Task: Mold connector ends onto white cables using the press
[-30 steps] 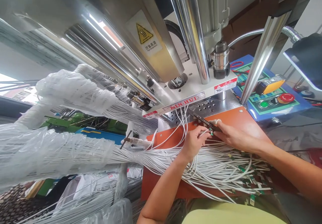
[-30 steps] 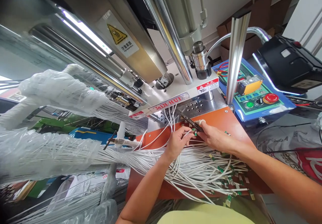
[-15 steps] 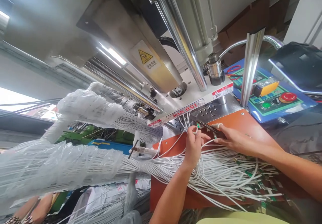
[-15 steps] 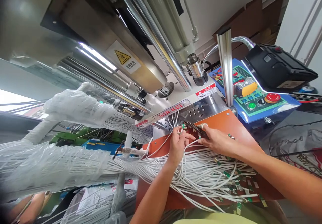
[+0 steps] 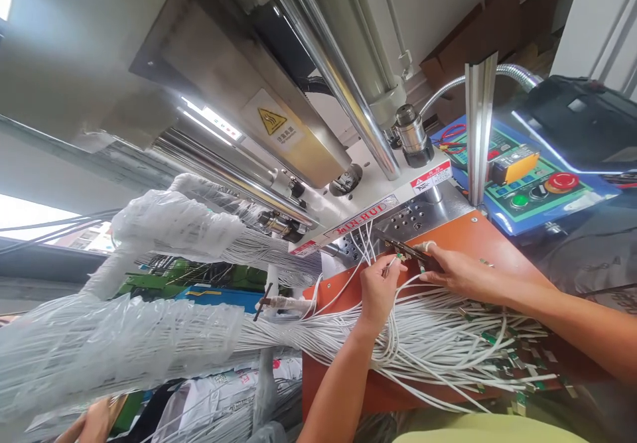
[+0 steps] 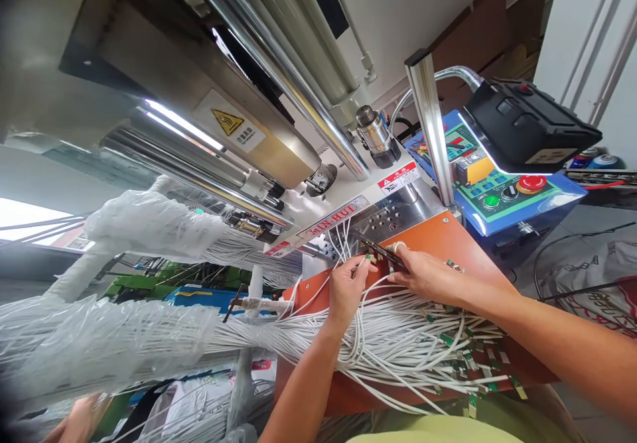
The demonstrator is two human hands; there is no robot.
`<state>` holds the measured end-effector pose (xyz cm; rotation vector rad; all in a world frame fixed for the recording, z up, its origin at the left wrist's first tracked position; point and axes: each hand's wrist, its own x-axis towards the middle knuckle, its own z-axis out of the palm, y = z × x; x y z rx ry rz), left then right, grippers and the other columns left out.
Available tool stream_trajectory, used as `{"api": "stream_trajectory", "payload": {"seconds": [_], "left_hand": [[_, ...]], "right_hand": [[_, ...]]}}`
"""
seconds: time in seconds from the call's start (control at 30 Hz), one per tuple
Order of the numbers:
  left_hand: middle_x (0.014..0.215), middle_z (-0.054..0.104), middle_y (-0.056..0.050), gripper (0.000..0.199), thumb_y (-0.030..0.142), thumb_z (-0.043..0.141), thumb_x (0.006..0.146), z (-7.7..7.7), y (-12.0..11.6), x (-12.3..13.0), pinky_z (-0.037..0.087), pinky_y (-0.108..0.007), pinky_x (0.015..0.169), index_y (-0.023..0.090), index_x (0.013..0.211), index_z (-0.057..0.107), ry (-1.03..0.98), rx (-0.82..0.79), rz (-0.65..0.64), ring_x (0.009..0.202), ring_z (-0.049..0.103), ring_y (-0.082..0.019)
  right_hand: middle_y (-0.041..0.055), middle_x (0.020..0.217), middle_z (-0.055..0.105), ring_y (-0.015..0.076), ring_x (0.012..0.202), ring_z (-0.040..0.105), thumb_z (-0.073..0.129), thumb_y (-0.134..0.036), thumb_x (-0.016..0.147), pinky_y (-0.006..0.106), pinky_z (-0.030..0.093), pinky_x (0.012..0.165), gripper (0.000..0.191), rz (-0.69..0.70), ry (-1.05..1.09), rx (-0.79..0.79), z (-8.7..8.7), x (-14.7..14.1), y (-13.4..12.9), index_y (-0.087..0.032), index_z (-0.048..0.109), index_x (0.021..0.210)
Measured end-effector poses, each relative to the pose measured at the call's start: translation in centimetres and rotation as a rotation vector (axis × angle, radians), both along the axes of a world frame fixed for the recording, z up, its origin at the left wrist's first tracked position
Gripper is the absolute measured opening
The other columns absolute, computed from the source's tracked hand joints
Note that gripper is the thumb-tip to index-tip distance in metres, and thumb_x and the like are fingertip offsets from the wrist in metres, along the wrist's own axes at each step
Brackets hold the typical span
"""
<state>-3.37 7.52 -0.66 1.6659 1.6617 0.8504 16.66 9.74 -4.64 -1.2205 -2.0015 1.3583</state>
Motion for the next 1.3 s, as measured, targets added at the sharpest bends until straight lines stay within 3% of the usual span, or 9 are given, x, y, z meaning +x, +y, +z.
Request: {"api": "stream_trajectory", "payload": {"seconds": [0.17, 0.47, 0.63, 0.8, 1.0, 1.2, 1.3], "left_hand": [[0.079, 0.075, -0.004, 0.025, 0.037, 0.064, 0.085, 0.4, 0.1, 0.5, 0.038, -0.019, 0.046, 0.015, 0.088, 0.075, -0.143, -0.118, -0.010, 0.045, 0.046, -0.006], [0.071, 0.074, -0.007, 0.032, 0.042, 0.072, 0.078, 0.3, -0.4, 0.2, 0.034, -0.017, 0.043, 0.014, 0.092, 0.078, -0.363, -0.220, 0.063, 0.043, 0.044, -0.005], [0.088, 0.076, -0.008, 0.025, 0.038, 0.074, 0.077, 0.1, -0.4, 0.2, 0.046, -0.018, 0.055, 0.016, 0.086, 0.079, -0.366, -0.196, 0.092, 0.065, 0.064, -0.011], [0.090, 0.077, -0.007, 0.017, 0.026, 0.076, 0.075, -0.7, 0.0, 0.0, 0.057, -0.027, 0.077, 0.016, 0.087, 0.079, -0.310, -0.181, 0.000, 0.083, 0.071, -0.018], [0.089, 0.077, -0.006, 0.015, 0.024, 0.073, 0.077, -1.5, 0.3, 0.1, 0.059, -0.027, 0.076, 0.017, 0.089, 0.078, -0.260, -0.164, 0.001, 0.082, 0.072, -0.018], [0.086, 0.076, -0.007, 0.017, 0.027, 0.074, 0.076, -2.2, 0.6, 0.2, 0.061, -0.030, 0.076, 0.015, 0.087, 0.077, -0.348, -0.192, 0.039, 0.076, 0.073, -0.018], [0.085, 0.076, -0.006, 0.017, 0.029, 0.073, 0.077, -2.6, 0.7, 0.1, 0.061, -0.030, 0.076, 0.016, 0.086, 0.077, -0.287, -0.142, 0.034, 0.076, 0.072, -0.018]], "right_hand": [[0.0056, 0.093, 0.065, 0.0212, 0.076, 0.060, 0.053, -0.043, 0.089, 0.030, 0.043, 0.067, 0.025, 0.016, -0.008, 0.012, -0.5, 0.1, 0.2, -0.024, 0.042, 0.100], [0.0086, 0.097, 0.066, 0.0235, 0.080, 0.062, 0.049, -0.045, 0.090, 0.031, 0.043, 0.065, 0.026, 0.040, -0.086, 0.047, 0.3, 0.2, 0.2, -0.024, 0.042, 0.103], [0.0063, 0.091, 0.068, 0.0223, 0.076, 0.062, 0.057, -0.043, 0.086, 0.029, 0.045, 0.064, 0.026, 0.000, -0.022, 0.033, -0.8, 0.1, 0.4, -0.024, 0.046, 0.099], [0.0055, 0.093, 0.066, 0.0221, 0.077, 0.062, 0.053, -0.044, 0.088, 0.029, 0.044, 0.064, 0.024, 0.013, -0.051, 0.017, -0.8, 0.1, 0.4, -0.024, 0.041, 0.097], [0.0053, 0.095, 0.063, 0.0229, 0.082, 0.061, 0.048, -0.045, 0.091, 0.031, 0.043, 0.067, 0.024, 0.043, -0.075, -0.002, 0.1, 0.2, 0.2, -0.025, 0.036, 0.096], [0.0037, 0.090, 0.062, 0.0224, 0.079, 0.061, 0.049, -0.041, 0.090, 0.030, 0.041, 0.065, 0.022, 0.034, -0.094, 0.001, 0.0, 0.1, 0.3, -0.025, 0.034, 0.096], [0.0046, 0.092, 0.063, 0.0222, 0.079, 0.062, 0.049, -0.039, 0.090, 0.029, 0.040, 0.063, 0.022, 0.042, -0.110, 0.026, 0.1, -0.1, 0.3, -0.025, 0.034, 0.096]]}}
